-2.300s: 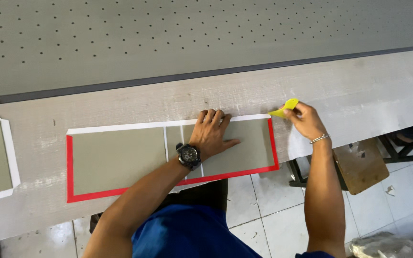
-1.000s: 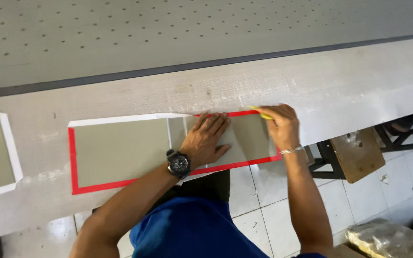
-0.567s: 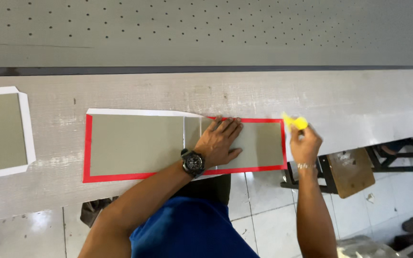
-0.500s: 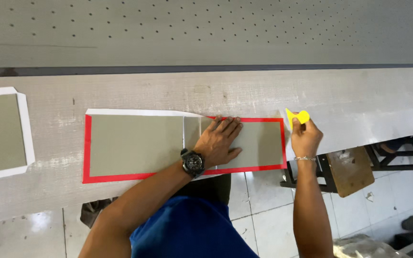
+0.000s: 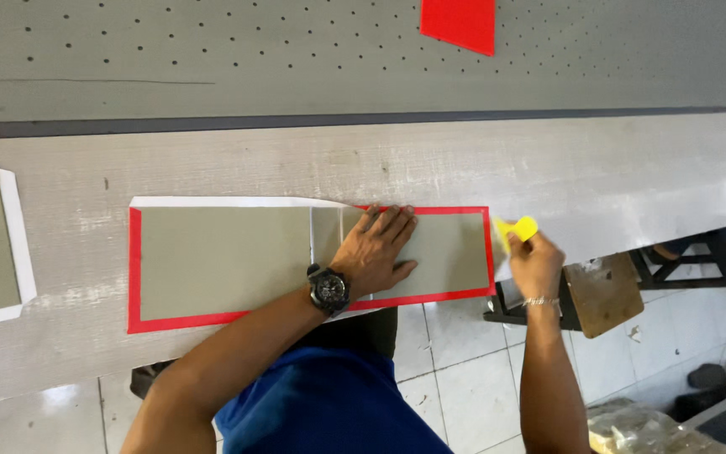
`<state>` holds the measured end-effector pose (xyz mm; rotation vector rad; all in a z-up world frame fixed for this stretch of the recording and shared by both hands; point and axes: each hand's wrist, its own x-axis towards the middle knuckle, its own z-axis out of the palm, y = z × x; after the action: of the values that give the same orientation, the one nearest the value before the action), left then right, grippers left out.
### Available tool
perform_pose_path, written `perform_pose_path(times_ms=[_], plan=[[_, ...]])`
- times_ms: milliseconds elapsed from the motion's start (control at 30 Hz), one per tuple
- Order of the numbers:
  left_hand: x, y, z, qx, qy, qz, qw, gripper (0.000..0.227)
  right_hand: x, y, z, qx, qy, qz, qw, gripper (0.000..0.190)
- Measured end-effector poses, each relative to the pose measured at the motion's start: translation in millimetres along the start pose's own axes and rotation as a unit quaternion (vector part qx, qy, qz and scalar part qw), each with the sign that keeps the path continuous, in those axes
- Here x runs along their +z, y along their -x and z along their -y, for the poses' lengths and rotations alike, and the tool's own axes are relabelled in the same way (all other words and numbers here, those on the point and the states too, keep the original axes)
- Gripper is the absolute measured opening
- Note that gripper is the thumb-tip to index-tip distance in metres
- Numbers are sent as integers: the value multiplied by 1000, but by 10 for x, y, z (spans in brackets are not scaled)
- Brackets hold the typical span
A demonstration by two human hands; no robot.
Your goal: The person uses a yellow plastic squeegee to smooth a transparent film onto rectangular panels with red borders. They repeatedly press and glide the tool across the film surface to remove air bubbles and ensure adhesion, working on multiple panels placed on a white workbench.
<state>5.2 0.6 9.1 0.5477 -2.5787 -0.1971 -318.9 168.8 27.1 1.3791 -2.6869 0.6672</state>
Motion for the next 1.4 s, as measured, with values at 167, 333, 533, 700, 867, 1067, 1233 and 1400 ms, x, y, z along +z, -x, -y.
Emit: perform_pose_path(times_ms=[167, 333, 533, 700, 867, 1067, 1233, 1400], plan=[[125, -52, 28, -2, -14, -9, 1000, 77, 109, -461, 376, -52, -45, -78, 995, 16], [199, -81, 64, -9, -22, -24, 999, 77, 650, -229, 1124, -98, 79, -102, 987, 11], [178, 6, 240, 4, 6, -30, 1000, 66, 671, 377, 1679, -152, 13, -81, 985, 16], [-392, 409, 760, -91, -66, -46, 993, 99, 807, 487, 782, 158, -332, -8, 930, 24], [-566, 541, 925, -90, -46, -42, 994, 93, 659, 273, 1041, 180, -380, -32, 907, 23], [-130, 77, 819, -72, -18, -79, 994, 80, 424, -524, 1327, -72, -261, -17, 962, 19], [-55, -20, 742, -69, -8, -74, 995, 73, 440, -651, 1739, -316, -182, 114, 924, 10], [-72, -20, 692, -36, -16, -116, 992, 67, 487, -20, 1422, -362, -85, 92, 924, 46]])
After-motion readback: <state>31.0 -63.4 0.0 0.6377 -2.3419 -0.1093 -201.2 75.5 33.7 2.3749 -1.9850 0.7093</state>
